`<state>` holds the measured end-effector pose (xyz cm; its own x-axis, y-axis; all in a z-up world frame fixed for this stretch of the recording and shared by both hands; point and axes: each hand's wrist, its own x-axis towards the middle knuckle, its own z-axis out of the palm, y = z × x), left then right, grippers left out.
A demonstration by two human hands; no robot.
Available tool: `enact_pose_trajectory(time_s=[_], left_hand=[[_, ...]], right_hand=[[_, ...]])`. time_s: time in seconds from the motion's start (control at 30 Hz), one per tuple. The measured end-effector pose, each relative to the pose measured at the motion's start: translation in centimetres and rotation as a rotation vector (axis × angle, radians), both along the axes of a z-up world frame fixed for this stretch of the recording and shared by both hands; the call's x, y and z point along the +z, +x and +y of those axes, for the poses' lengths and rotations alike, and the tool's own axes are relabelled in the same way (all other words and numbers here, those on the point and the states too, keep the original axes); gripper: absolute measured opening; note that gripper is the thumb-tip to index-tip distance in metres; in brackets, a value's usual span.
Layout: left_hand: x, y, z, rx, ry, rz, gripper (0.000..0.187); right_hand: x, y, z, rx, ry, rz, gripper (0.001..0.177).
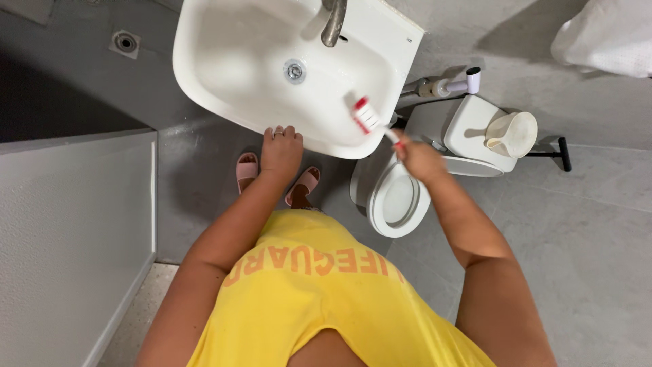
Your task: The person scrubs a bathroom sink with a red brush, rinses it, and then pours a pink cleaning liquid into the toilet bowl. They also use a handheld bidet sprayer to rinse the toilet and floor area.
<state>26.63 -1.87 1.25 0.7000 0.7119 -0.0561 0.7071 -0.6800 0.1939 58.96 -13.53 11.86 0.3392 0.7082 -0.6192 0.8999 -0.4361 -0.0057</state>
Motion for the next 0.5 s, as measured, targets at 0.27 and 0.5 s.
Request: enact_pose_trajectory(time_s=[0.27,0.5], left_hand=[[-0.6,1.0,1.0,-0.126,0.03,0.092,0.02],[-1.0,3.3,1.5,-0.274,-0.112,0.152,0.02]], right_hand=[[-3.6,-5.6,-8.8,-0.201,0.176,0.043,0.059],[-6.9,-4.5,-14.1,-0.382,0.354,0.072,0.055]])
